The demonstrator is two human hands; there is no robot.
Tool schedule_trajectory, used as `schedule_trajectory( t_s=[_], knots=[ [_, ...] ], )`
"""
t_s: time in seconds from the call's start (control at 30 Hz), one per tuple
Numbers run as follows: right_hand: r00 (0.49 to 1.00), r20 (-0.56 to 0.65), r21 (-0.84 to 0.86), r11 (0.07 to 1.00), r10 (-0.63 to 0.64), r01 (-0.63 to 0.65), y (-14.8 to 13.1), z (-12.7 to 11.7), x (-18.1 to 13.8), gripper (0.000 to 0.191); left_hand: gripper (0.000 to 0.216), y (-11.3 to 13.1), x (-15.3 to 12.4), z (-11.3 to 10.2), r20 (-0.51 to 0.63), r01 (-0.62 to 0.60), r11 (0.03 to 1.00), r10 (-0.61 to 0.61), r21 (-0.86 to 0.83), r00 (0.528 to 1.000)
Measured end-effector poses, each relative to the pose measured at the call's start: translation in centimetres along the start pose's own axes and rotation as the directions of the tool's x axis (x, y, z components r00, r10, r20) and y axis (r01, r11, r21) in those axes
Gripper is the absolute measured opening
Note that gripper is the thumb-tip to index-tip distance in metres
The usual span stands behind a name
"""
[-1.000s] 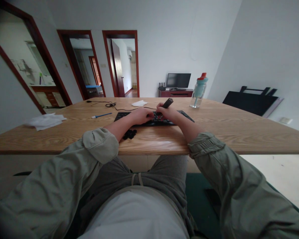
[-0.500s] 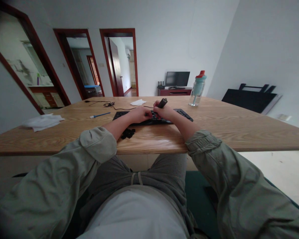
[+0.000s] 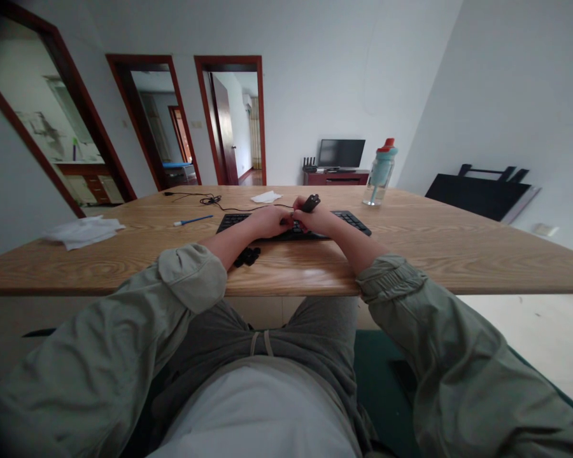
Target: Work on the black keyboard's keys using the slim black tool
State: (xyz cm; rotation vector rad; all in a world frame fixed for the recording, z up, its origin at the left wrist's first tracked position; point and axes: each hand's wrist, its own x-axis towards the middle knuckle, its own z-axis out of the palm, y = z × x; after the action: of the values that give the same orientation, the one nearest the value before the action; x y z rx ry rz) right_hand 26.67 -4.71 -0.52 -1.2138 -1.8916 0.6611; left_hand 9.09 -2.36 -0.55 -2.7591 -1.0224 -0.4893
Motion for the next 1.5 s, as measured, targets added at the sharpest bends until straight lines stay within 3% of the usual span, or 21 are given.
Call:
schedule_trajectory(
  t_s=[0.13,0.27,0.57,0.77,0.97,1.1,1.23,1.5],
  knots=[
    [0.994,-0.054,0.147,0.986,0.090,-0.081,0.5,0.0,0.9,0.015,0.025,-0.6,0.1,0.4,0.005,0.010,0.999,-0.010,-0.036,1.000],
    [0.994,-0.042,0.171,0.981,0.097,-0.088,0.5,0.1,0.9,0.014,0.023,-1.4,0.4,0.9,0.002,0.011,0.996,-0.011,-0.088,1.000],
    [0.998,-0.006,-0.006,0.998,0.064,-0.064,-0.6,0.2,0.0,0.012,0.027,-3.1,0.1,0.5,-0.010,0.070,0.980,-0.073,-0.186,0.997],
    [0.997,-0.069,-0.033,0.999,0.035,-0.037,0.3,0.1,1.0,0.007,0.029,-2.4,0.2,0.4,0.035,0.042,0.972,-0.035,-0.230,0.999],
    [0.996,-0.081,-0.167,0.986,-0.025,0.012,1.0,-0.2,2.1,0.003,0.029,-2.1,0.6,0.6,0.032,0.042,0.966,-0.035,-0.255,0.999],
    [0.995,-0.077,-0.263,0.964,-0.062,0.040,0.8,-0.4,2.5,0.016,0.028,-2.7,1.0,1.2,0.005,0.012,0.941,-0.011,-0.339,1.000],
    [0.998,-0.044,-0.249,0.968,-0.041,0.029,1.1,-0.5,2.9,0.022,0.026,-3.3,1.4,1.8,0.001,-0.004,0.928,0.005,-0.372,1.000],
    [0.998,0.001,-0.218,0.974,-0.065,0.063,1.2,-0.2,3.3,0.016,0.026,-3.1,1.5,1.5,0.043,0.013,0.911,0.005,-0.412,0.999]
  ],
)
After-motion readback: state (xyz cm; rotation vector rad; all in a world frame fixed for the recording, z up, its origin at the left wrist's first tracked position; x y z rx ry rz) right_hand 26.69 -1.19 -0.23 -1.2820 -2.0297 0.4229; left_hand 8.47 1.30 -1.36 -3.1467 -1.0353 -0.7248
